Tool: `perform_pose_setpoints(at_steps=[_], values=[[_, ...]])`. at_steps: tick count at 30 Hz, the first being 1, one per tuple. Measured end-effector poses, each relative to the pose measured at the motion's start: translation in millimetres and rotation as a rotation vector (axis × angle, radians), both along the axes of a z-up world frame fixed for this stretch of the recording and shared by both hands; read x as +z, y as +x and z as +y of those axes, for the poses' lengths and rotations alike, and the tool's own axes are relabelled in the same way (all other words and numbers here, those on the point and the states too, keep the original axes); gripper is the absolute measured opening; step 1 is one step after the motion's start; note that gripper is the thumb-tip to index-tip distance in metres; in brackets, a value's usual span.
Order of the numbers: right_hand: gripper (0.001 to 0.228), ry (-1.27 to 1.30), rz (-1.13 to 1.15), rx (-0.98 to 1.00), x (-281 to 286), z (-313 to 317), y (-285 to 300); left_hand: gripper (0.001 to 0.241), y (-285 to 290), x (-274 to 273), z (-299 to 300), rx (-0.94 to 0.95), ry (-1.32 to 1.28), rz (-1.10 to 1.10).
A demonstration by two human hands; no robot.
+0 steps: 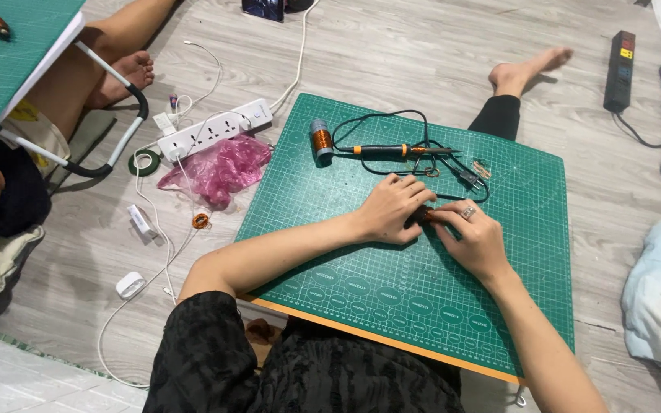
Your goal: Assembling small electronic components and wiring on a cutting mat
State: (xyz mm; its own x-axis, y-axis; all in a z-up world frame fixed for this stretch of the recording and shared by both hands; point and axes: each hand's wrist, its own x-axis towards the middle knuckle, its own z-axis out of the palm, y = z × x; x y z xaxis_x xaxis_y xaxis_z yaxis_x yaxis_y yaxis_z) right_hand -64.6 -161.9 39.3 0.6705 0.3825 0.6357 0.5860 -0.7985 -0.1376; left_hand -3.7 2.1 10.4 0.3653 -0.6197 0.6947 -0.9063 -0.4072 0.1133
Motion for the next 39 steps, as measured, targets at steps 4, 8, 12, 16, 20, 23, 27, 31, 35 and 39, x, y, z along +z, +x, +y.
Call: perform_pose_setpoints(at_steps=[4, 8, 12, 16, 20, 23, 27, 31, 35, 39], values=[[0.017, 0.008, 0.021, -0.005, -4, -1, 2, 0.042, 1, -5, -3, 0.051, -0.011, -0.012], [0.022, -0.007, -0.02, -0.012, -14, -4, 3, 0.043, 6, -12, -4, -0.036, 0.003, -0.01], [0.025, -0.013, -0.056, 0.014, -20, -6, 7, 0.058, 6, -12, -5, -0.034, -0.062, -0.147], [0.028, 0.005, -0.063, 0.051, -15, -6, 5, 0.06, 5, -10, -5, -0.045, -0.111, -0.187], [0.025, 0.005, -0.111, 0.06, -21, -9, 7, 0.049, 0, -1, -3, -0.083, -0.161, -0.236], [0.019, -0.03, -0.207, 0.082, -32, -14, 11, 0.043, -1, 3, -1, -0.101, -0.232, -0.334], [0.025, -0.011, -0.212, 0.073, -15, -5, 4, 0.029, -4, 11, -1, -0.105, -0.314, -0.355], [0.044, 0.131, -0.136, 0.086, -10, -3, 4, 0.022, -2, 2, -5, -0.117, -0.347, -0.455], [0.043, 0.06, -0.257, 0.099, 2, 1, 6, 0.016, -4, -6, -9, -0.261, -0.362, -0.572], [0.036, 0.017, -0.271, 0.104, -2, 0, 7, 0.013, -10, 0, -4, -0.322, -0.335, -0.684]])
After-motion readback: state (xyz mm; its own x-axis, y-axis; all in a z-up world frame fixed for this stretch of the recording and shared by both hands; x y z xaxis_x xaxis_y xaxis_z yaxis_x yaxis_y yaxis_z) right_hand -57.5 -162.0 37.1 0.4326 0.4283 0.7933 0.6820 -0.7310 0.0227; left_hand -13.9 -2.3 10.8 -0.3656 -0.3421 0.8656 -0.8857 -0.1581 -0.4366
